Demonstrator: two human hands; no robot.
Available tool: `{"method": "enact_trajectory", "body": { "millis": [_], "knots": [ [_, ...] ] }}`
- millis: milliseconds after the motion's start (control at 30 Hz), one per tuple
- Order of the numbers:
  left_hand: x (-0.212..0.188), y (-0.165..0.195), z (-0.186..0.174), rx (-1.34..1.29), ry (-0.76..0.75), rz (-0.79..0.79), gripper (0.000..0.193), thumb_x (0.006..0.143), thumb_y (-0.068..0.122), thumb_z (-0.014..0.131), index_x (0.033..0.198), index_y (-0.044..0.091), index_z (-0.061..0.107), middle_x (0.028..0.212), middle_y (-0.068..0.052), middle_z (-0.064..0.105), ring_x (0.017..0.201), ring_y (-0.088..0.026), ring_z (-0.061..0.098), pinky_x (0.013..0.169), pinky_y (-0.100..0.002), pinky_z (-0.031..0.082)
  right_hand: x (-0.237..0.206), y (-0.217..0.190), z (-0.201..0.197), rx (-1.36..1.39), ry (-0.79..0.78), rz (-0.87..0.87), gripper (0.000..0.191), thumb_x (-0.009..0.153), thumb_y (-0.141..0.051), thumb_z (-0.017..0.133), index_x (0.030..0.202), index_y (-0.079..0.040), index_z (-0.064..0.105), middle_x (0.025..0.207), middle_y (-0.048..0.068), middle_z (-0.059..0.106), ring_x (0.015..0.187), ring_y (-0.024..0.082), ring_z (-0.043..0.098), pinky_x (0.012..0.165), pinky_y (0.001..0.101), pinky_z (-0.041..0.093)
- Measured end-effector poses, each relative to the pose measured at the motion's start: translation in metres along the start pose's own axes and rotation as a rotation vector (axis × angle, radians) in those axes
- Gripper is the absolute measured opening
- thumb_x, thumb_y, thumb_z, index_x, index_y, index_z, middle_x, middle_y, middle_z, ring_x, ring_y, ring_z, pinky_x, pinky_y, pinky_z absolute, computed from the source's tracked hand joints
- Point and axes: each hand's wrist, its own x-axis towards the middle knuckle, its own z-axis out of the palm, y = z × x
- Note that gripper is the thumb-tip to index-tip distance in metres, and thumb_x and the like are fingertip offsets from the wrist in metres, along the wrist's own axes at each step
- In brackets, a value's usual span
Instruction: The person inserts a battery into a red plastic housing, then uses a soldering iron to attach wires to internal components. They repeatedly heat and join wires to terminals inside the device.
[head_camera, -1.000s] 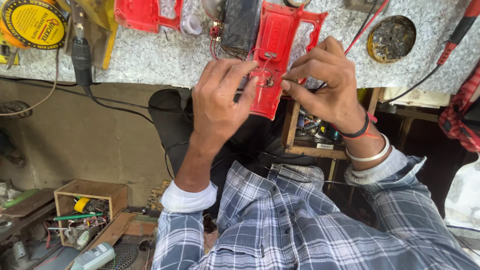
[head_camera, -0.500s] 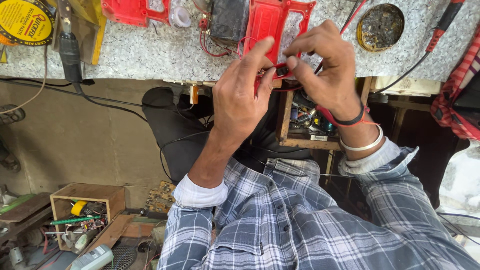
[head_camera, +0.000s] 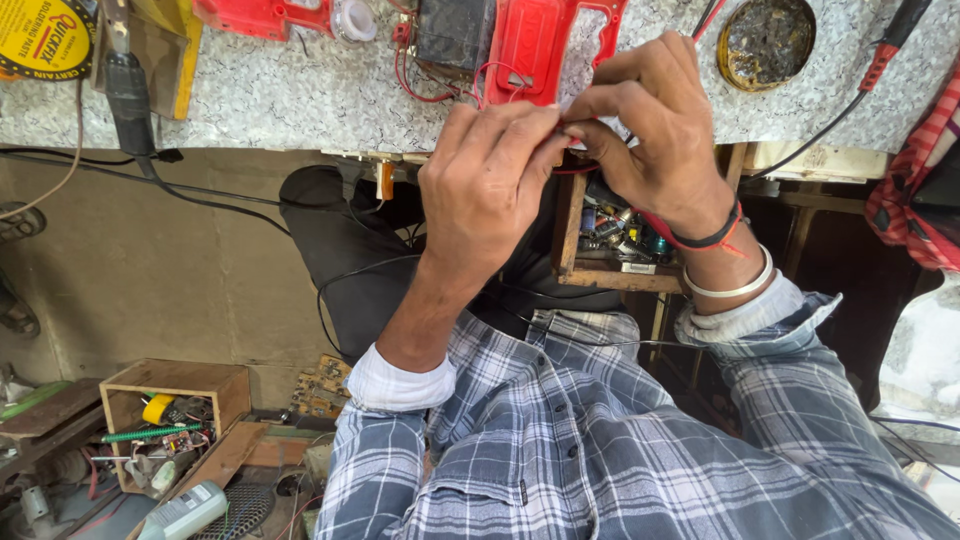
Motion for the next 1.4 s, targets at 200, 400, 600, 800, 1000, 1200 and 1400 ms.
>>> {"method": "enact_trajectory", "body": {
  "millis": [200,400,600,800,1000,1200,1400],
  "knots": [
    [0.002,0.002,0.004,0.098,0.058,0.01,0.021,0.09,0.005,0.083,0.104,0.01,0.068,0.101,-0.002,0.068,0.09,-0.025,0.062,0.078,-0.038,0.054,-0.003,0.002,0.009,0.064,0.003,0.054,0.023,0.091,-0.003,0.088,0.105,-0.007,0.069,0.103,0.01,0.062,0.095,0.028,0.056,0.084,0.0386,0.043],
    [0.005,0.0,0.006,0.075,0.088,0.003,0.022,0.089,0.002,0.084,0.091,0.008,0.063,0.093,-0.003,0.066,0.084,-0.024,0.061,0.074,-0.039,0.052,0.004,-0.004,0.009,0.209,-0.031,0.197,0.018,0.097,-0.009,0.087,0.105,-0.008,0.071,0.104,0.008,0.065,0.094,0.024,0.06,0.082,0.0351,0.045],
    [0.009,-0.001,0.0,0.132,0.072,0.029,0.022,0.09,0.005,0.082,0.109,0.009,0.071,0.102,-0.001,0.068,0.089,-0.024,0.061,0.077,-0.038,0.053,0.012,-0.01,-0.011,0.058,0.053,0.092,0.032,0.092,-0.018,0.087,0.12,-0.01,0.074,0.107,0.007,0.061,0.093,0.026,0.052,0.083,0.0408,0.041],
    [0.013,0.003,-0.004,0.228,-0.037,0.075,0.028,0.089,0.008,0.079,0.117,0.008,0.074,0.11,0.0,0.068,0.094,-0.023,0.06,0.082,-0.038,0.054,0.011,-0.011,-0.015,-0.263,0.051,-0.094,0.03,0.093,-0.016,0.09,0.12,-0.016,0.076,0.108,0.0,0.06,0.092,0.023,0.047,0.085,0.0395,0.034],
    [0.017,0.004,0.0,0.249,-0.034,0.125,0.024,0.092,0.009,0.077,0.116,0.007,0.072,0.11,-0.001,0.067,0.097,-0.023,0.06,0.086,-0.038,0.055,0.012,-0.002,-0.016,-0.326,0.091,-0.186,0.024,0.09,-0.019,0.092,0.111,-0.016,0.08,0.1,-0.001,0.06,0.089,0.022,0.048,0.086,0.0407,0.034],
    [0.018,-0.001,0.002,0.202,-0.053,0.174,0.023,0.091,0.008,0.077,0.114,0.005,0.073,0.109,-0.003,0.067,0.098,-0.023,0.062,0.086,-0.038,0.055,0.01,-0.002,-0.017,-0.186,0.054,-0.091,0.018,0.085,-0.01,0.09,0.1,-0.009,0.081,0.098,0.002,0.063,0.091,0.024,0.051,0.086,0.0407,0.036],
    [0.018,0.002,0.002,0.078,-0.023,0.145,0.018,0.09,0.005,0.082,0.104,0.008,0.071,0.102,-0.002,0.067,0.092,-0.024,0.064,0.08,-0.038,0.055,0.005,-0.014,-0.015,0.171,0.004,0.283,0.016,0.089,-0.002,0.088,0.101,-0.006,0.077,0.094,0.004,0.064,0.09,0.023,0.055,0.082,0.0357,0.042]
  ]
}}
